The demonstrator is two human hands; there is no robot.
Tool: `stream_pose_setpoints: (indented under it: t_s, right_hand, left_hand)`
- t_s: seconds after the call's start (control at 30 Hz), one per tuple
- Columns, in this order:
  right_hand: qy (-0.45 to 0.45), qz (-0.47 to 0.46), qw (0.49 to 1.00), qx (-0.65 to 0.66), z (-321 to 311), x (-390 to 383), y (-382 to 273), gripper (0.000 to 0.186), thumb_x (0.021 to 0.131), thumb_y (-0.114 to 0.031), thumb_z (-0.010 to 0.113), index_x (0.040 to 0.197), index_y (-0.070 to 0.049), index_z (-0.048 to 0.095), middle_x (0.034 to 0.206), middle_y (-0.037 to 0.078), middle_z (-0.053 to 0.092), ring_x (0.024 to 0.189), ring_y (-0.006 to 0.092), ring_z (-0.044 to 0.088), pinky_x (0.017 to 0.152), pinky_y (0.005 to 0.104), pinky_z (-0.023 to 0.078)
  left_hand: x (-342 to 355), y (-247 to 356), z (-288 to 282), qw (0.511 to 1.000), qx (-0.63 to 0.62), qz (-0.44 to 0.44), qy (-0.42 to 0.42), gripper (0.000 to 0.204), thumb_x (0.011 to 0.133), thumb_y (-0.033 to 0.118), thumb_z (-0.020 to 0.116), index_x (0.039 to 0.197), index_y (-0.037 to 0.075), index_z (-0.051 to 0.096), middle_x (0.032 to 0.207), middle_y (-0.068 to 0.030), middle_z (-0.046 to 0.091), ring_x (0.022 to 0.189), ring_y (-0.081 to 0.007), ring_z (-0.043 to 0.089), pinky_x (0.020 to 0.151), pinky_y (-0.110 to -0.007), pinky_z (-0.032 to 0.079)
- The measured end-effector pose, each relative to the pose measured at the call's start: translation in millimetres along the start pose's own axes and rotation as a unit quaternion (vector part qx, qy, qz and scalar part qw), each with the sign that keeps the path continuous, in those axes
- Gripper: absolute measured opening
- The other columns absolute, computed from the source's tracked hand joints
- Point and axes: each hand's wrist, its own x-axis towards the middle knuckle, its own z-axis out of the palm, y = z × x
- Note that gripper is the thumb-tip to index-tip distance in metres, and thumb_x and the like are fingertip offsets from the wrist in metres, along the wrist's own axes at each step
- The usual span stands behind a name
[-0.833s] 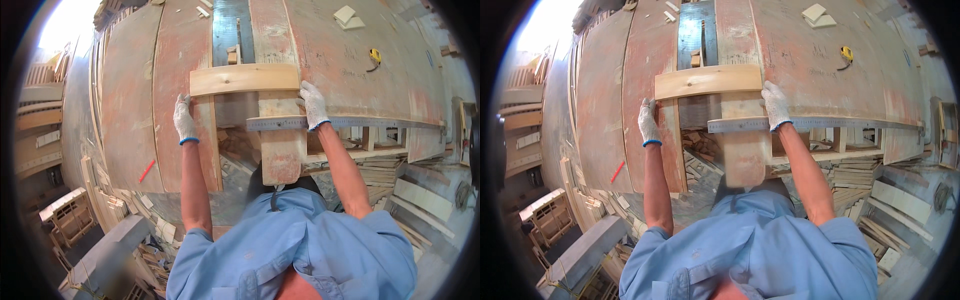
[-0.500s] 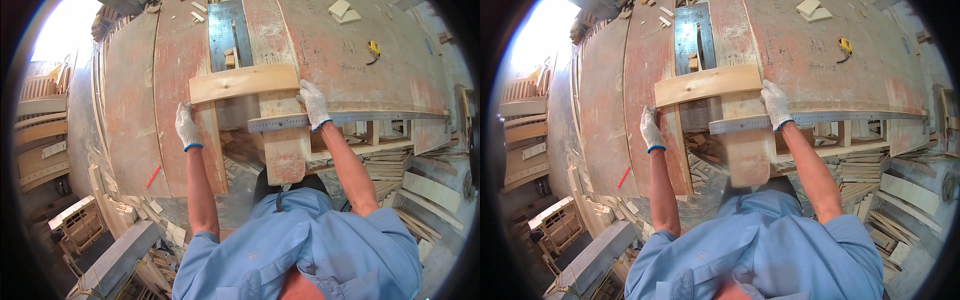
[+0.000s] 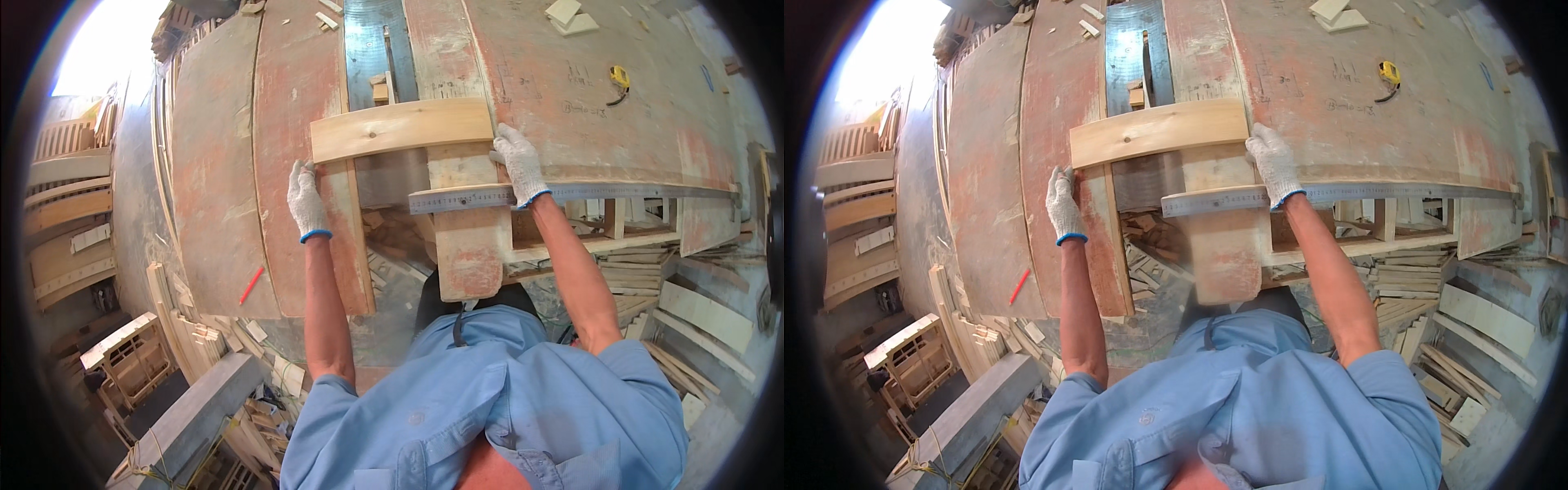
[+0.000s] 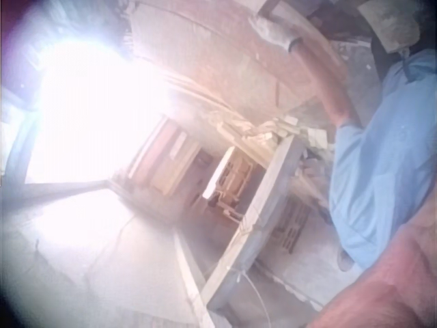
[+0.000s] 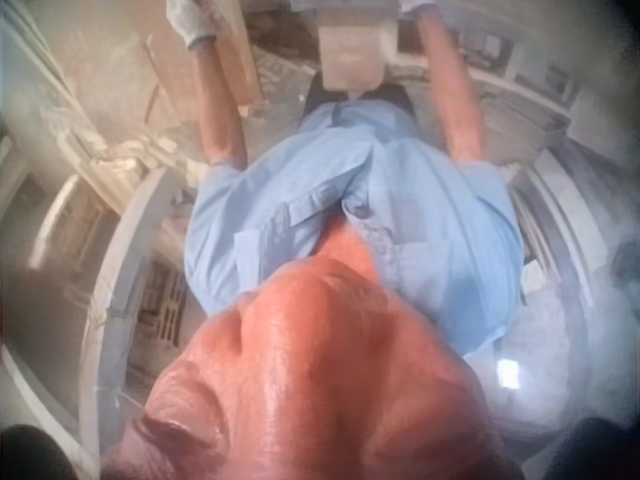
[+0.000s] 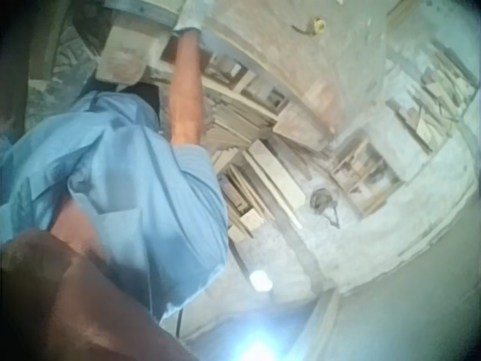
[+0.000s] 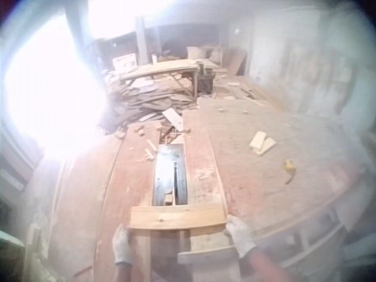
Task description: The person uses a table saw to cut small wooden pieces, measures them with a tape measure, and assembles them into a wooden frame. The person then uses a nail gun to fasten the pieces together.
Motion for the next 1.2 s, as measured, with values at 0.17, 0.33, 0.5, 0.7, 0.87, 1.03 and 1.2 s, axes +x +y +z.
stream_pose_setpoints:
  t_s: [0.17,0.33,0.5,0.7,0.87,1.03,1.2]
  right_hand:
    - [-0.015,-0.226,0.911,-0.344,2.5,-6.4,-67.4,0.072,0.095,-0.038,0.077,0.154,-0.001,0.059,0.152,0.026,0.063,0.142,0.0409,0.058,0.120,0.0486,0.045]
    - [-0.103,-0.389,0.755,-0.518,40.6,36.7,-63.6,0.085,0.088,-0.050,0.081,0.156,-0.005,0.058,0.162,0.024,0.054,0.154,0.0409,0.045,0.128,0.0553,0.032]
    - [-0.139,-0.377,0.731,-0.552,62.0,60.1,-61.5,0.096,0.079,-0.049,0.088,0.159,-0.010,0.054,0.163,0.022,0.052,0.153,0.0406,0.046,0.129,0.0532,0.033]
    - [-0.141,-0.367,0.754,-0.526,64.2,67.6,-58.0,0.098,0.075,-0.051,0.091,0.157,-0.010,0.056,0.161,0.019,0.053,0.150,0.0381,0.048,0.128,0.0527,0.034]
    - [-0.142,-0.390,0.741,-0.528,66.3,83.5,-55.6,0.097,0.077,-0.054,0.089,0.158,-0.011,0.056,0.149,0.016,0.058,0.144,0.0353,0.051,0.127,0.0525,0.032]
    - [-0.146,-0.395,0.731,-0.536,65.5,93.5,-66.4,0.095,0.077,-0.052,0.089,0.156,-0.010,0.057,0.142,0.014,0.060,0.136,0.0333,0.055,0.123,0.0509,0.035]
    - [-0.135,-0.410,0.730,-0.531,67.1,106.1,-62.9,0.094,0.078,-0.054,0.088,0.156,-0.011,0.058,0.140,0.014,0.060,0.134,0.0320,0.056,0.121,0.0497,0.035]
  left_hand:
    - [-7.8,57.8,14.4,0.890,0.359,0.272,-0.070,0.077,0.091,0.026,0.082,0.158,0.000,0.054,0.160,-0.0235,0.057,0.152,-0.0414,0.049,0.128,-0.051,0.039]
    - [25.7,82.1,53.4,0.712,0.533,0.400,-0.218,0.089,0.088,0.036,0.086,0.163,0.004,0.048,0.169,-0.0240,0.046,0.159,-0.0421,0.040,0.133,-0.055,0.028]
    - [43.8,82.4,69.3,0.651,0.573,0.405,-0.290,0.094,0.082,0.035,0.089,0.161,0.004,0.048,0.166,-0.0225,0.045,0.158,-0.0414,0.038,0.132,-0.058,0.030]
    - [59.5,84.2,75.5,0.661,0.546,0.411,-0.309,0.093,0.079,0.029,0.090,0.159,0.004,0.050,0.163,-0.0209,0.048,0.155,-0.0406,0.042,0.131,-0.056,0.033]
    - [69.7,85.7,79.1,0.665,0.539,0.413,-0.311,0.093,0.078,0.028,0.091,0.158,0.004,0.050,0.161,-0.0203,0.049,0.153,-0.0403,0.044,0.130,-0.056,0.033]
    - [73.3,92.2,84.5,0.663,0.548,0.405,-0.310,0.091,0.079,0.028,0.091,0.157,0.005,0.051,0.159,-0.0193,0.050,0.152,-0.0401,0.044,0.130,-0.057,0.035]
    - [83.2,93.0,89.2,0.668,0.540,0.409,-0.309,0.089,0.081,0.027,0.091,0.157,0.005,0.051,0.160,-0.0194,0.050,0.153,-0.0396,0.044,0.130,-0.057,0.035]
